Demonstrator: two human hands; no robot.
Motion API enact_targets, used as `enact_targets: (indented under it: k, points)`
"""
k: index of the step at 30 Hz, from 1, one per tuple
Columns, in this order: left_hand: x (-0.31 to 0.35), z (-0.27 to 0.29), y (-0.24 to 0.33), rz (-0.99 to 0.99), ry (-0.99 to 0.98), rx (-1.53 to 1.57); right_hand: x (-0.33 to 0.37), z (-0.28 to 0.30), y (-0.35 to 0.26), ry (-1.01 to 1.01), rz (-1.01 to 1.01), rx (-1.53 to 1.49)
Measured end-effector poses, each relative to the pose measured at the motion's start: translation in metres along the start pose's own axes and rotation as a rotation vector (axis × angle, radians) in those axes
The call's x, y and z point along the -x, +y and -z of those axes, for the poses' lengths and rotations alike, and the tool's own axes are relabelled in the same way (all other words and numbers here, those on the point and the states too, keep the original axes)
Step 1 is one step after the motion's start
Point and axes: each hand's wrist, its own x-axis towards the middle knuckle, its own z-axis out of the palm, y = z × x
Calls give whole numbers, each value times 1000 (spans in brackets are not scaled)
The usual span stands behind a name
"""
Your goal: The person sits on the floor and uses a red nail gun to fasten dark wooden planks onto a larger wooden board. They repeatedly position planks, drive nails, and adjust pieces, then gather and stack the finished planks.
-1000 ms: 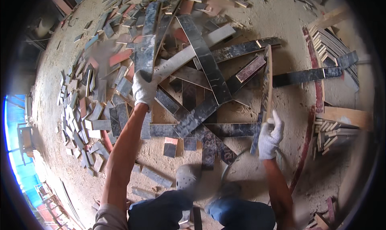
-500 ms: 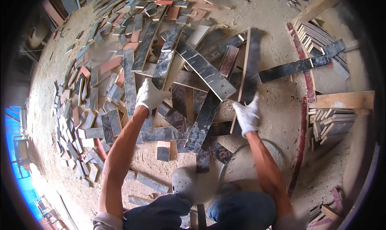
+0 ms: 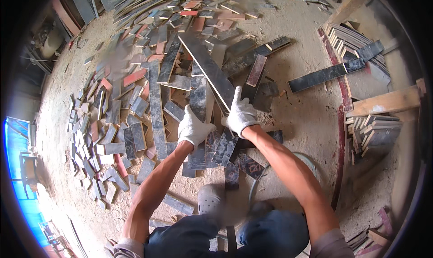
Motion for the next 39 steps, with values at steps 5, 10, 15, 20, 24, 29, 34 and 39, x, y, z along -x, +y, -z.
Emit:
enact_targets:
  k: [5,10,15,20,24,29,34,39]
  points:
    - [31,2,-12,-63,36,152,45,27,26,33,25,-383]
    - [81,-20,14,-265,-26,138,134,-27,79,391,1,-746]
    - [109,-52,63,-364,-201,164,182,-35,99,421,9,-1358]
    - [113,-78,86,-204,-846,625,253,-25,150,131,-242,-1860]
    - [127,-117,74,-271,-1011,694,287,-74,173,224,-196,-1833]
    - [137,-147,65,-59,-1140,778,285,-105,146,264,-334,-1500]
    - [186,-142,98,-80,-1007,945,292,-122,154,326,-120,-1850]
    - [225,-137,101,-503,-885,748,353,-110,140,394,-196,-1795]
